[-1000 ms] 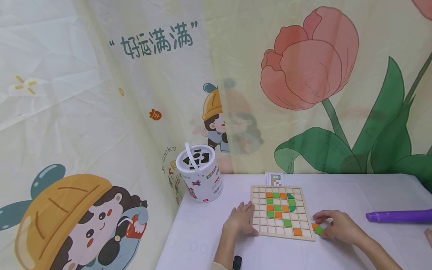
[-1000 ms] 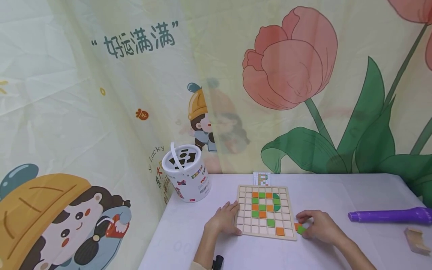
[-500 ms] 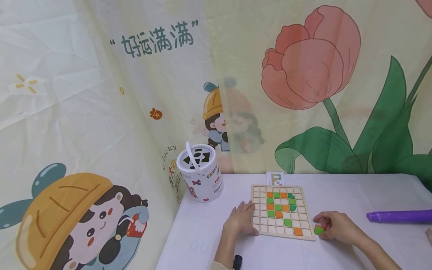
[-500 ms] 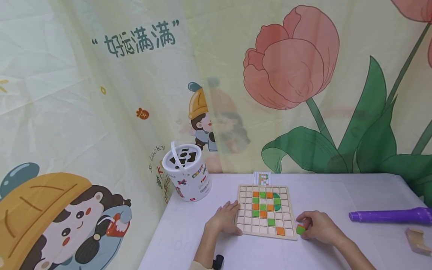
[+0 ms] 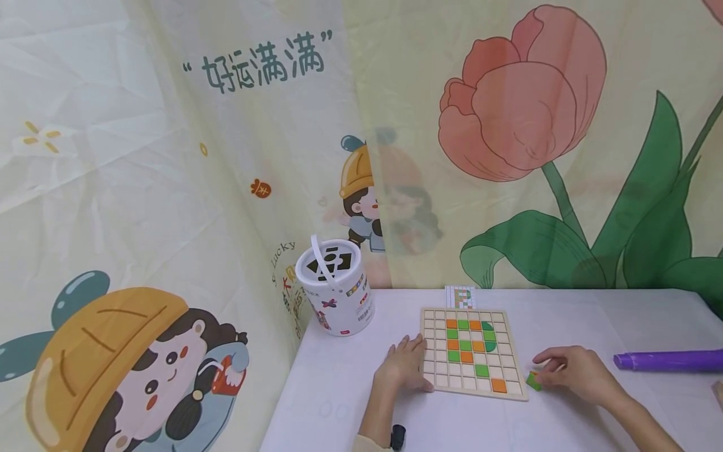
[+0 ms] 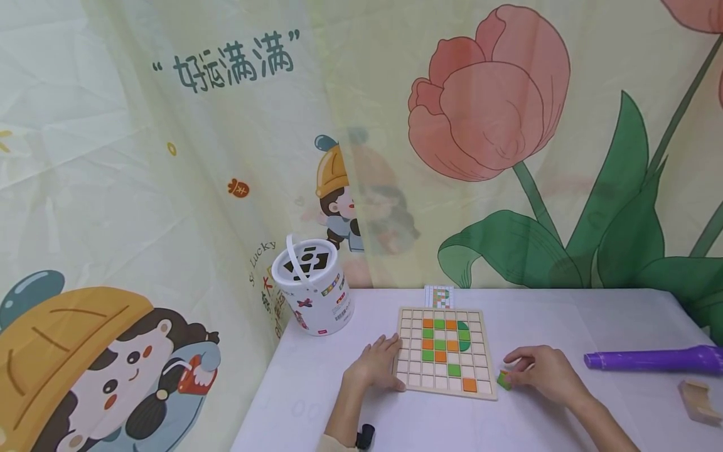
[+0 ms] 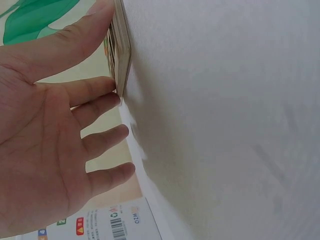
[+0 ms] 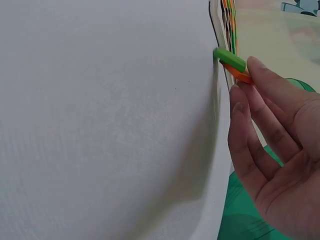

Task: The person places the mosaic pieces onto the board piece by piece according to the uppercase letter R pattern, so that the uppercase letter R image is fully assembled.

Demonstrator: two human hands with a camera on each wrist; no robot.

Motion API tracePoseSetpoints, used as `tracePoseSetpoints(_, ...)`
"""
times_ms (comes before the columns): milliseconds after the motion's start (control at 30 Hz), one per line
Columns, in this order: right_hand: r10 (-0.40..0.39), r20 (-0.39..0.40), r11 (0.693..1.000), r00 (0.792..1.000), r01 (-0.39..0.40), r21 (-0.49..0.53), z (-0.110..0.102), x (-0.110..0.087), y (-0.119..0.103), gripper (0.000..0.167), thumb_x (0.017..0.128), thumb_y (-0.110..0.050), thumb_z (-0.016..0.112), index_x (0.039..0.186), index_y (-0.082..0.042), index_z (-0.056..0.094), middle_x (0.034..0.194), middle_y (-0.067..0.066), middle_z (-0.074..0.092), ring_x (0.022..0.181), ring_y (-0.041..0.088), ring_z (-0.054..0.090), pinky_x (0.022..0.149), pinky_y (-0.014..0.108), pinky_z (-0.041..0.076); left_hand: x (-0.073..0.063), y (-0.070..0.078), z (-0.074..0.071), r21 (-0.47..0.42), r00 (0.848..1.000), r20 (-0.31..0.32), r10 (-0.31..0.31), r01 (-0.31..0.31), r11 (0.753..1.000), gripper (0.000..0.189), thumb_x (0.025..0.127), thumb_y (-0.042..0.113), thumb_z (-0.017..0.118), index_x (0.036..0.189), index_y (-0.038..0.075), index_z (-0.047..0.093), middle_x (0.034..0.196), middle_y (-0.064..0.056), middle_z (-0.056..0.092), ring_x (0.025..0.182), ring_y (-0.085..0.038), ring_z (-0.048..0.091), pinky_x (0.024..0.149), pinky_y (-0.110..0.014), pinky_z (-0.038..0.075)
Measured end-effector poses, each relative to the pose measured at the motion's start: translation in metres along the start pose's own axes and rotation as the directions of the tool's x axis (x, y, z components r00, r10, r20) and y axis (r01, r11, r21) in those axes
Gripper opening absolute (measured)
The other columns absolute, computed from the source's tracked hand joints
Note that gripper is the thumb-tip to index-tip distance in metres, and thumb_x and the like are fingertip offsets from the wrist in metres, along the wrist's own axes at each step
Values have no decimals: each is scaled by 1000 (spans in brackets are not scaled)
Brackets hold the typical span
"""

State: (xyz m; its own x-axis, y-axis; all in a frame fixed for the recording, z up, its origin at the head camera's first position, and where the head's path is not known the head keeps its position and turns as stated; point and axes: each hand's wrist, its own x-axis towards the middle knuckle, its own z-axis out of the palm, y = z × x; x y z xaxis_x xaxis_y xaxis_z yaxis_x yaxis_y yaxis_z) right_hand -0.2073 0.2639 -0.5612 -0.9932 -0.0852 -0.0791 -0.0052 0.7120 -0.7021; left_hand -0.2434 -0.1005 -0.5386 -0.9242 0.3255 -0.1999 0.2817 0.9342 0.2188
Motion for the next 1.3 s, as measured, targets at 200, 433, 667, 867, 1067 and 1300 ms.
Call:
tracePoseSetpoints(200, -21, -72, 999, 997, 19, -31, -3, 1, 0, 41, 82, -28, 89, 116, -7, 77, 84, -5, 74, 76, 15, 63, 56, 25, 51, 2, -1, 1, 0, 1000, -2, 2, -2, 1000, 98, 74, 41, 94, 157, 16, 49, 165, 3, 42, 154, -25, 35, 124, -49, 34)
tracePoseSetpoints(433, -29, -131, 1000, 991, 29, 0, 0, 8, -9, 46, 82, -27, 89, 120, -5, 75, 87, -4, 76, 83, 17, 64, 57, 24, 49, 2, 0, 2, 4, 1000, -4, -1, 1, 1000, 97, 74, 42, 94, 157, 17, 49, 165, 4, 42, 154, -24, 36, 124, -49, 34)
tracePoseSetpoints(667, -62, -127, 991, 990, 76, 108, 14, 16, -24, 45, 83, -21, 89, 122, -4, 75, 90, 0, 74, 75, 16, 71, 59, 24, 53, 4, -1, 4, 24, 1000, -12, -6, 6, 1000, 99, 74, 44, 94, 157, 18, 48, 165, 5, 41, 154, -24, 35, 124, -48, 34)
tracePoseSetpoints(867, -56, -105, 985, 993, 72, 154, 27, 23, -37, 39, 85, -15, 87, 120, -4, 76, 90, 1, 72, 76, 19, 68, 59, 25, 55, 1, -1, 3, 11, 1000, -3, -13, 13, 1000, 98, 73, 43, 94, 157, 18, 49, 165, 5, 42, 154, -24, 35, 124, -48, 34)
tracePoseSetpoints(1067, -84, -90, 981, 992, 98, 167, 39, 31, -51, 33, 86, -13, 85, 117, -5, 77, 89, 0, 72, 76, 19, 68, 62, 24, 56, 1, -3, 3, 7, 1000, -6, -12, 12, 1000, 99, 73, 42, 94, 157, 17, 49, 165, 5, 42, 154, -24, 35, 124, -48, 34)
tracePoseSetpoints(1300, -98, -84, 973, 992, 113, 201, 49, 37, -64, 29, 87, -9, 83, 115, -3, 77, 89, 0, 72, 79, 17, 66, 62, 24, 56, 3, -3, 4, 2, 1000, -8, -5, 5, 1000, 99, 73, 43, 94, 157, 17, 49, 165, 4, 42, 154, -25, 35, 124, -49, 33)
